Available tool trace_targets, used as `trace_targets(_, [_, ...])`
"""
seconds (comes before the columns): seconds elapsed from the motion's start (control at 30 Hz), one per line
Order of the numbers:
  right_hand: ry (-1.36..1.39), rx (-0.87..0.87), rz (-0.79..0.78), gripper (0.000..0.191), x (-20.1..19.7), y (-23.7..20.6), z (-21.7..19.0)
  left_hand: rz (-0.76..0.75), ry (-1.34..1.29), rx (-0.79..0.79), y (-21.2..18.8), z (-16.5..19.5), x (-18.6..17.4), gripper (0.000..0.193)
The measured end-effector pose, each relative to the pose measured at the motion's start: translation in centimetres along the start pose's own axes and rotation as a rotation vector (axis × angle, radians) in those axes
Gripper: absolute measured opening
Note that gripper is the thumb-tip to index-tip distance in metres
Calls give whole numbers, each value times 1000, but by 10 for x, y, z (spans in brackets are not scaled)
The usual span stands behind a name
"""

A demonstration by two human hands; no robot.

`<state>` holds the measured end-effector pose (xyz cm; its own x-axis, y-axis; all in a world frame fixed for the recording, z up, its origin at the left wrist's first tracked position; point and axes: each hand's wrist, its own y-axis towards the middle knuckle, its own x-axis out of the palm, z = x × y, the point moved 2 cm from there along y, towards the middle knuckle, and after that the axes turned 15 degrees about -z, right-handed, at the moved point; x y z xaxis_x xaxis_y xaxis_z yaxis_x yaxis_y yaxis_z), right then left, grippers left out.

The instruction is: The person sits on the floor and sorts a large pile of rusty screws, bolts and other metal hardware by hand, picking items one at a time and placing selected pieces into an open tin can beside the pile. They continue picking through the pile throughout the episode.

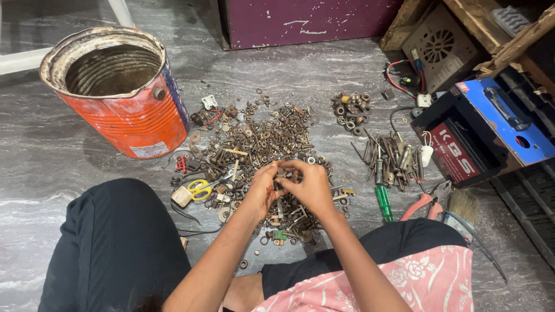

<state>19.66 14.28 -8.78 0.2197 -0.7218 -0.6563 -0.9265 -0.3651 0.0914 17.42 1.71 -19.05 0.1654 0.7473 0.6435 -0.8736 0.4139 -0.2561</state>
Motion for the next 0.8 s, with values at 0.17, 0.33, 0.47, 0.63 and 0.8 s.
trace_targets(0.17, [-30,101,-20,23,2,1,11,16,41,0,-2,-1,3,38])
trace_targets(0.33, [229,141,31,22,8,4,30,-17,38,5,-4,1,7,41])
trace_targets(0.47, [735,75,88,25,7,9,40,12,48,-30,-9,6,6,38])
trace_targets(0.63, [1143,336,154,19,-9,4,51,63,658,180,-9,18,17,37])
trace_targets(0.8, [1307,358,196,22,-22,6,59,99,1044,358,-9,42,29,33])
